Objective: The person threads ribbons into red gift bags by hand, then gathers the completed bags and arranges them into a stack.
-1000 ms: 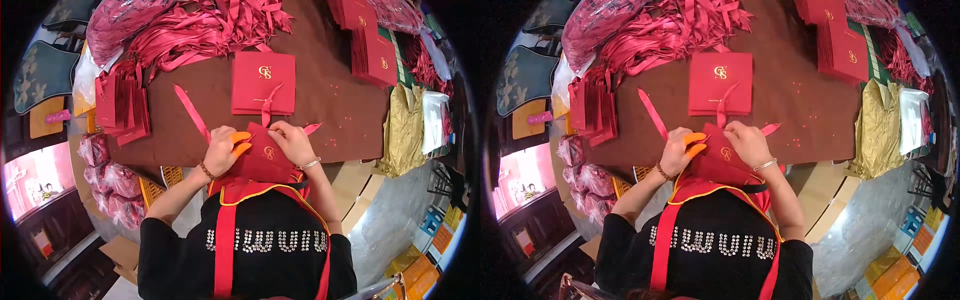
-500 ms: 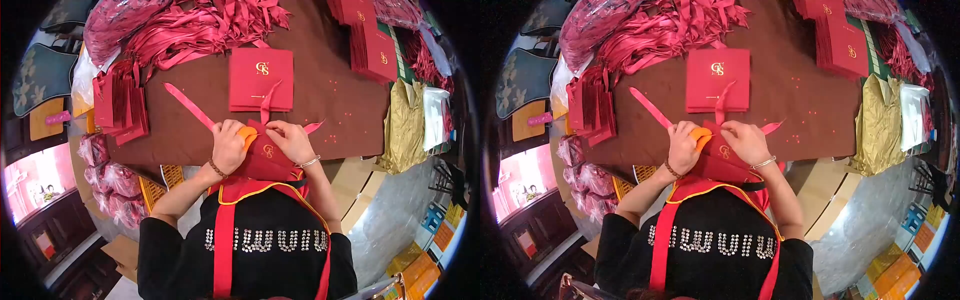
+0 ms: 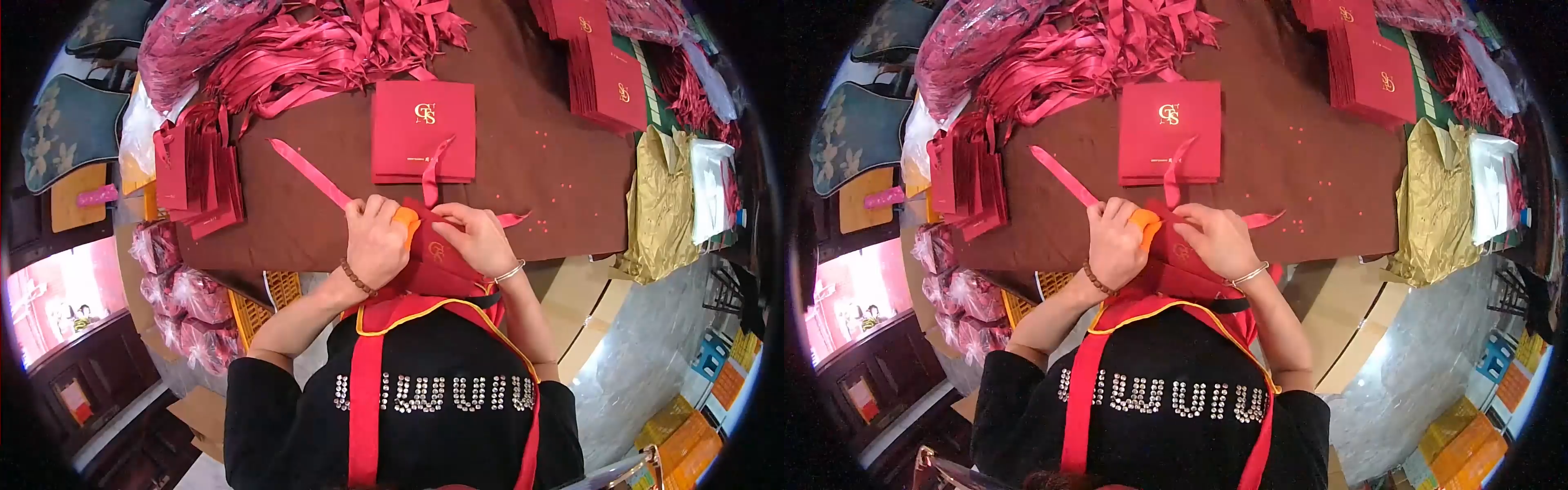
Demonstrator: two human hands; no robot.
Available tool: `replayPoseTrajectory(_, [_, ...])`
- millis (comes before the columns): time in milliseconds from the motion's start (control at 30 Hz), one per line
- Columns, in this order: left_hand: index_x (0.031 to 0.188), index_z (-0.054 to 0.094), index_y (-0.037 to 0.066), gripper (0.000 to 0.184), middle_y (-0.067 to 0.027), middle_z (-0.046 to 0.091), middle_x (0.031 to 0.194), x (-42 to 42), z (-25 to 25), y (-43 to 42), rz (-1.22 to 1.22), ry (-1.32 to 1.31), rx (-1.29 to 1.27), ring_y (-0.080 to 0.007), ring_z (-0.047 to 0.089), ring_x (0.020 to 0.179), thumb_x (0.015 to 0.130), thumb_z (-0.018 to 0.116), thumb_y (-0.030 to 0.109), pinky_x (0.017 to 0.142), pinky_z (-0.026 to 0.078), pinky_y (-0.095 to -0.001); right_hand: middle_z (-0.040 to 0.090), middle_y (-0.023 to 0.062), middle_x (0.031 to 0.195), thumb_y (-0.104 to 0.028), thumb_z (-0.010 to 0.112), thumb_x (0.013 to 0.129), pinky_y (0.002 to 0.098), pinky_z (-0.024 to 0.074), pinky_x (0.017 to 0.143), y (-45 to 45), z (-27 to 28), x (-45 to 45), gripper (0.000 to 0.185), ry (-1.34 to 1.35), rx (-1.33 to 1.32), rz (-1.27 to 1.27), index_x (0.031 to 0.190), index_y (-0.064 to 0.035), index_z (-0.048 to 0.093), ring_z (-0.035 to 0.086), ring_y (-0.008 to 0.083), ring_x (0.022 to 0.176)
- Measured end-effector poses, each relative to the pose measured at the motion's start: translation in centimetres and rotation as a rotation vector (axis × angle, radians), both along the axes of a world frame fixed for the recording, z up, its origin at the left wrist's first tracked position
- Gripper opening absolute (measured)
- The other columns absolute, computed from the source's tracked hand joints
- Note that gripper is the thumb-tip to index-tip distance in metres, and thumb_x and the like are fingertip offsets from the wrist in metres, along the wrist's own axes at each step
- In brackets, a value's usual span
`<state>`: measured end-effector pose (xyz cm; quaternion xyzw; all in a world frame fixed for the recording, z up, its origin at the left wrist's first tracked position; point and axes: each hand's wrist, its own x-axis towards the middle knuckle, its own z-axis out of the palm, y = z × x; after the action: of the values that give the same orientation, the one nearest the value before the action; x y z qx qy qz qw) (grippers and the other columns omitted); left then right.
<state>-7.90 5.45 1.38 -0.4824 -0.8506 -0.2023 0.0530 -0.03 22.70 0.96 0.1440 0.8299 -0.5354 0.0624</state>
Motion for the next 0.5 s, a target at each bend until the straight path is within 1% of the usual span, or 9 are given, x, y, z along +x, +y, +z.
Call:
replayPoseTrajectory(33, [0.077, 0.063, 0.003, 0.018, -0.0089, 0.054, 0.083, 0.0, 0.2, 0.1, 0.000, 0.001, 0.000, -0.0257, 0.049, 0.084, 0.059, 0.065, 0.007, 0.073, 0.032, -0.0404, 0.068, 0.0152, 0.087, -0.014, 0.064, 0.083, 0.0285, 0.0495, 0.066, 0.0, 0.3, 0.1, 0.025, -0.006, -0.011, 0.010, 0.103, 0.0003, 0.062, 0.067, 0.0198, 0.077])
replayPoseTrajectory(67, [0.075, 0.062, 0.003, 0.018, -0.0092, 0.054, 0.083, 0.1, 0.3, 0.1, -0.010, 0.032, -0.012, -0.0257, 0.049, 0.084, 0.057, 0.064, 0.008, 0.072, 0.032, -0.0409, 0.068, 0.0152, 0.087, -0.014, 0.064, 0.083, 0.0285, 0.0495, 0.066, -0.1, 0.3, 0.2, 0.025, -0.004, -0.010, 0.010, 0.103, 0.0003, 0.062, 0.067, 0.0198, 0.077])
replayPoseTrajectory(133, [0.073, 0.062, 0.003, 0.019, -0.0095, 0.054, 0.083, 0.3, 0.7, 0.3, -0.020, 0.066, -0.024, -0.0258, 0.050, 0.085, 0.056, 0.064, 0.009, 0.072, 0.033, -0.0415, 0.066, 0.0151, 0.086, -0.020, 0.061, 0.082, 0.0363, 0.0499, 0.068, -0.2, 0.1, 0.5, 0.024, 0.060, -0.051, -0.003, 0.101, -0.0059, 0.063, 0.065, 0.0299, 0.080])
replayPoseTrajectory(200, [0.072, 0.062, 0.003, 0.017, -0.0092, 0.054, 0.082, 0.8, 1.1, 0.5, -0.052, 0.102, -0.013, -0.0253, 0.050, 0.086, 0.055, 0.064, 0.009, 0.072, 0.033, -0.0423, 0.066, 0.0151, 0.086, -0.019, 0.061, 0.082, 0.0363, 0.0498, 0.068, -0.4, 1.0, 0.5, 0.023, 0.065, -0.043, 0.014, 0.101, -0.0059, 0.063, 0.065, 0.0300, 0.080])
replayPoseTrajectory(267, [0.072, 0.062, 0.004, 0.015, -0.0083, 0.054, 0.082, 0.8, 1.0, 0.4, -0.051, 0.109, -0.029, -0.0241, 0.050, 0.086, 0.059, 0.066, 0.010, 0.073, 0.033, -0.0422, 0.066, 0.0150, 0.087, -0.019, 0.061, 0.082, 0.0363, 0.0497, 0.068, -0.5, 1.2, 0.7, 0.023, 0.067, -0.035, 0.027, 0.101, -0.0059, 0.063, 0.064, 0.0300, 0.079])
replayPoseTrajectory(367, [0.077, 0.062, 0.006, 0.018, -0.0066, 0.055, 0.085, -0.1, 0.8, 0.0, -0.054, 0.035, -0.007, -0.0234, 0.050, 0.087, 0.064, 0.070, 0.016, 0.074, 0.033, -0.0415, 0.066, 0.0141, 0.087, -0.019, 0.061, 0.082, 0.0370, 0.0495, 0.066, -0.3, 1.1, 1.1, 0.022, 0.121, -0.058, -0.016, 0.100, -0.0068, 0.064, 0.064, 0.0304, 0.078])
replayPoseTrajectory(433, [0.084, 0.062, 0.009, 0.025, -0.0048, 0.055, 0.093, -1.0, 1.9, 0.0, -0.028, -0.128, 0.039, -0.0237, 0.050, 0.090, 0.067, 0.072, 0.023, 0.077, 0.033, -0.0389, 0.066, 0.0127, 0.084, -0.018, 0.060, 0.082, 0.0382, 0.0487, 0.063, -0.4, 1.6, 1.3, 0.021, 0.150, 0.025, 0.047, 0.100, -0.0070, 0.063, 0.063, 0.0307, 0.075])
replayPoseTrajectory(467, [0.084, 0.062, 0.009, 0.025, -0.0048, 0.055, 0.093, -1.4, 2.1, 0.0, -0.028, -0.126, 0.038, -0.0237, 0.050, 0.090, 0.067, 0.072, 0.023, 0.077, 0.033, -0.0389, 0.066, 0.0127, 0.084, -0.018, 0.060, 0.082, 0.0382, 0.0487, 0.063, -0.5, 1.7, 1.3, 0.021, 0.152, 0.024, 0.046, 0.100, -0.0070, 0.063, 0.063, 0.0307, 0.075])
replayPoseTrajectory(500, [0.086, 0.062, 0.010, 0.026, -0.0043, 0.055, 0.095, -1.9, 2.3, 0.0, -0.077, -0.215, 0.042, -0.0239, 0.050, 0.093, 0.068, 0.073, 0.025, 0.078, 0.033, -0.0385, 0.066, 0.0123, 0.082, -0.015, 0.062, 0.082, 0.0349, 0.0484, 0.061, -0.7, 1.9, 1.3, 0.019, 0.177, 0.042, 0.053, 0.097, -0.0046, 0.062, 0.064, 0.0286, 0.071])
